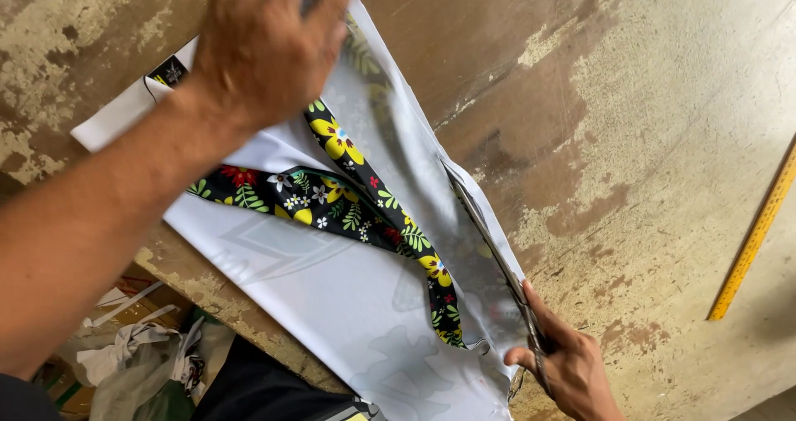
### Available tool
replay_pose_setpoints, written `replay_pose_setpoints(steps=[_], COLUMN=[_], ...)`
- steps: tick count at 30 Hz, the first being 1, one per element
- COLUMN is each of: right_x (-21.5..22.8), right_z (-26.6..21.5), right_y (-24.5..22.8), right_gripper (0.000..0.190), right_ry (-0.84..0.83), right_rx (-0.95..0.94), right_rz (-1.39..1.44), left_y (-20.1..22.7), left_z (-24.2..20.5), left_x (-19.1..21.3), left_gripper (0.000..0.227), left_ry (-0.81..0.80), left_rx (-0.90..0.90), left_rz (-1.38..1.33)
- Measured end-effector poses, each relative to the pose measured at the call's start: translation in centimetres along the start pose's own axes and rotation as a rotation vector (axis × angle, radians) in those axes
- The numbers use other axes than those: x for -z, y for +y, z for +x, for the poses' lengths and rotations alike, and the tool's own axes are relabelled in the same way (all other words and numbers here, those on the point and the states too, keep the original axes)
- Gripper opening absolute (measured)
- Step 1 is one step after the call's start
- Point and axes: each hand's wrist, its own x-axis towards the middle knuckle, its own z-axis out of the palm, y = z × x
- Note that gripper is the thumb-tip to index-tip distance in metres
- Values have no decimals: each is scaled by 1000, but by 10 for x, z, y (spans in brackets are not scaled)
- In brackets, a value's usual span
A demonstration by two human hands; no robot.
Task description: The person uses shears to cut a white fabric along a marked pattern on a wooden table. They trim the edges, unfold the fabric to reveal a floral pattern, and then use a ruler and chalk to mark a new line on the fabric.
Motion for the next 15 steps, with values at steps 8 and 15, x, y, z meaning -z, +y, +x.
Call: replay_pose_setpoints(steps=[8, 15], right_x=[-16, -50], right_z=[-33, -31], right_y=[85, 105], right_gripper=[112, 118], right_ry=[60, 110], right_rx=[38, -148], right_rz=[-35, -1], left_y=[80, 63], left_z=[-4, -20], left_x=[-21, 17], left_gripper=[29, 46], left_ry=[104, -29], left_rx=[-266, -472], left_rz=[-560, -618])
